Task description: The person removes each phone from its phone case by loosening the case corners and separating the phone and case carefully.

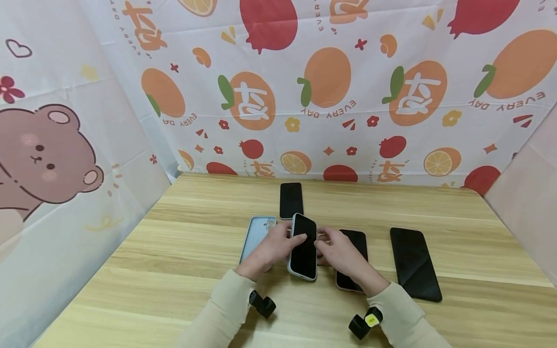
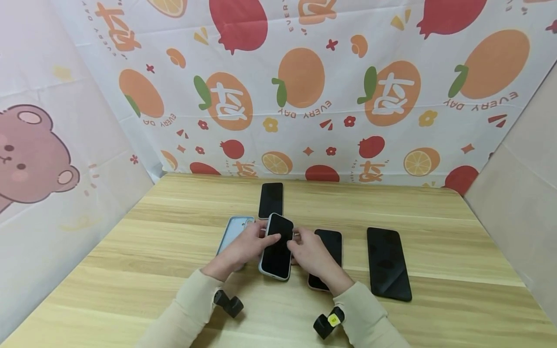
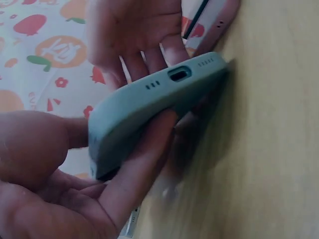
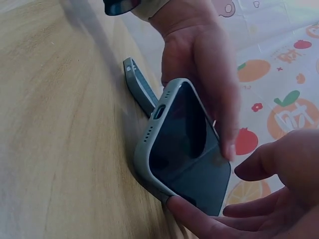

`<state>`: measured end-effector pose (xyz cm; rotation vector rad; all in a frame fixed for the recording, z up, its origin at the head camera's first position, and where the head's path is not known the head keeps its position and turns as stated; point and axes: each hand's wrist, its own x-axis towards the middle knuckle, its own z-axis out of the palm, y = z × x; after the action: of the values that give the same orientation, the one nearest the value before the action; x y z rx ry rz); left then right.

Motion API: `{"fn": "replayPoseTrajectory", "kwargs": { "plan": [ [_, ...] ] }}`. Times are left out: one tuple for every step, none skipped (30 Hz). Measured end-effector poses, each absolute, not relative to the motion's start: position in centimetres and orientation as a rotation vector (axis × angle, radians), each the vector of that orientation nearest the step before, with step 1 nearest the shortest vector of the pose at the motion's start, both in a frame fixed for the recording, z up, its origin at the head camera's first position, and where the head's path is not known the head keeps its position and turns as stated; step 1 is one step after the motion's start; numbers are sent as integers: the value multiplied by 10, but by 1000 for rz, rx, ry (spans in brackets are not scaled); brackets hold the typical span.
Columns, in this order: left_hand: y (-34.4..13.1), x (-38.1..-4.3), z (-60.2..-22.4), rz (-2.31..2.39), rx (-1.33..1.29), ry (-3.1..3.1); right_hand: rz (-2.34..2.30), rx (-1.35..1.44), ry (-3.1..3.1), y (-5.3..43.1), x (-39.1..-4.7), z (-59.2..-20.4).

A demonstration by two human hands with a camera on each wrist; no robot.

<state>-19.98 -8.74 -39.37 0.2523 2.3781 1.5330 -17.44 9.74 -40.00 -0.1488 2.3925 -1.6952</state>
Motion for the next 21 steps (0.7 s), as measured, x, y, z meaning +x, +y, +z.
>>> {"fn": "replayPoseTrajectory", "kwargs": {
  "plan": [
    [-87,-200,-394,1536,240,2392,-1693,-158,2394,98,-174,-400],
    [-87,-200,-395,1545,223,2394,-1693,-167,2396,99,-174,-399],
    [-87,-201,-395,1568,212,2380,-1691,-175,2400,100,-175,-397],
    [-88,-200,-394,1594,202,2362,-1702,-183,2393,101,-175,-396],
    [-89,-201,-392,1623,198,2338,-1721,-191,2380,103,-176,-394],
    [-89,-201,-391,1652,196,2308,-1745,-193,2362,106,-177,-393],
    [-90,-201,-389,1689,197,2258,-1770,-193,2345,109,-178,-391],
    [-90,-200,-387,1710,200,2217,-1800,-188,2320,112,-179,-390],
    [-90,-200,-385,1732,213,2170,-1833,-182,2286,115,-181,-389],
    [-90,-199,-383,1745,227,2126,-1866,-174,2254,118,-182,-388],
    [-90,-199,-382,1750,242,2086,-1891,-168,2230,122,-183,-387],
    [-89,-198,-381,1748,258,2053,-1912,-162,2206,125,-184,-386],
    [-89,-198,-380,1745,276,2024,-1931,-171,2180,127,-185,-386],
    [-88,-197,-380,1733,299,2013,-1953,-175,2147,130,-185,-385],
    [-87,-197,-379,1728,321,1998,-1967,-184,2121,132,-186,-385],
    [-87,-196,-379,1720,340,1992,-1977,-195,2106,134,-186,-385],
    [-86,-196,-379,1713,353,1988,-1988,-212,2082,135,-187,-385],
    [-86,-196,-379,1710,362,1982,-1997,-229,2057,136,-187,-385],
    [-86,-195,-378,1710,371,1973,-2005,-248,2033,137,-187,-385],
    [-86,-195,-378,1710,378,1961,-2012,-259,2014,138,-187,-385],
    [-86,-194,-378,1716,387,1943,-2016,-275,1997,138,-188,-385]
  ]
}}
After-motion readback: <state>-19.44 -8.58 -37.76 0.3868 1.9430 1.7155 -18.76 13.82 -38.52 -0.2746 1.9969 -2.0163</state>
